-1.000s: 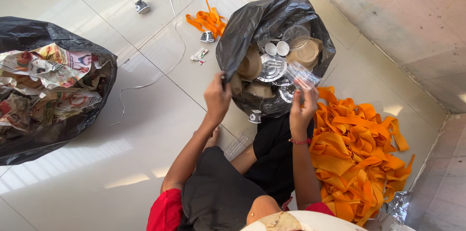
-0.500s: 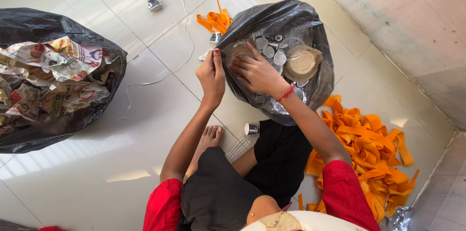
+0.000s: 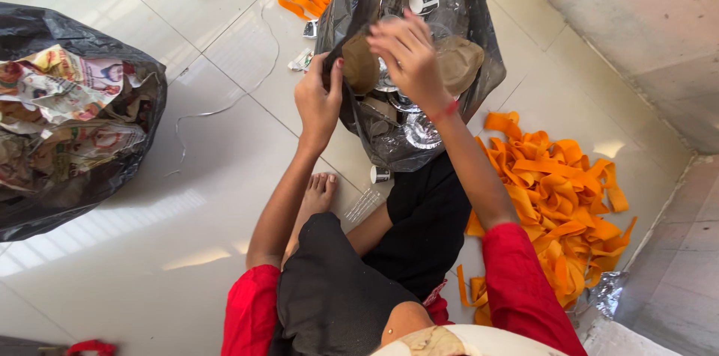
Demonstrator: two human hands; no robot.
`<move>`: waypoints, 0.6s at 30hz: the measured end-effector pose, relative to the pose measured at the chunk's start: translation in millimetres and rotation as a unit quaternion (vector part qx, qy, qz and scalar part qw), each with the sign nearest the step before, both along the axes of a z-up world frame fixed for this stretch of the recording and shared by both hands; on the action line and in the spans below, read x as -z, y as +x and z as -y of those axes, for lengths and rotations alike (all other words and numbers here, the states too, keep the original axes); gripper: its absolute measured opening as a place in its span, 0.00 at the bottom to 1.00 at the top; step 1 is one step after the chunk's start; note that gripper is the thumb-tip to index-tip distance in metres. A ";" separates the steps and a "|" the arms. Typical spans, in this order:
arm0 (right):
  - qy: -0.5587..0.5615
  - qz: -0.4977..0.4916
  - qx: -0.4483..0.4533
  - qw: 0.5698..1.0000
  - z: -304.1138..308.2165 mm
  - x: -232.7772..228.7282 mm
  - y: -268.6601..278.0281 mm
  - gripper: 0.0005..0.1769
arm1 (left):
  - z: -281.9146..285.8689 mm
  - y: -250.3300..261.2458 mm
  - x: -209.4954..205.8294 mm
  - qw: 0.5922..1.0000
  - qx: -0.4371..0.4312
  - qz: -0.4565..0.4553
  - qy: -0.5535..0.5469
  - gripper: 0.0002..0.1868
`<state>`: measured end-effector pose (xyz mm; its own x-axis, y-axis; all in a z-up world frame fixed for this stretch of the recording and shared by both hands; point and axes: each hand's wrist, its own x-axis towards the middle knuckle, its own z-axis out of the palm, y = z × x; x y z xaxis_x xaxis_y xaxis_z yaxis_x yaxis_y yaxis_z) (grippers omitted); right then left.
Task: The person sits on the floor and sorts various recyclable items, including crumpled paper, plastic cups, and metal tins, into separate black plastic bags. They fold paper items and place them into one bag, while transferring cups and tins into another. Finally, they tie the filled bags closed.
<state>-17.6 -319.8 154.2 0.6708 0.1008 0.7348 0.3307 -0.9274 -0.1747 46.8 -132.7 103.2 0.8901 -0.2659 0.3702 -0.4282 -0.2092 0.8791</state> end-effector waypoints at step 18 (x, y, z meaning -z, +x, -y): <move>-0.001 -0.423 0.030 0.906 -92.2 159.8 -166.0 0.22 | -98.3 -67.2 92.5 0.971 0.057 -0.223 0.065 0.16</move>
<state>-183.5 -227.7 -5.6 0.9979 0.0464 -0.0443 0.0286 -0.9396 -0.3412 -20.5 -34.4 10.7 0.9161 -0.3912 -0.0881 -0.0385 -0.3045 0.9517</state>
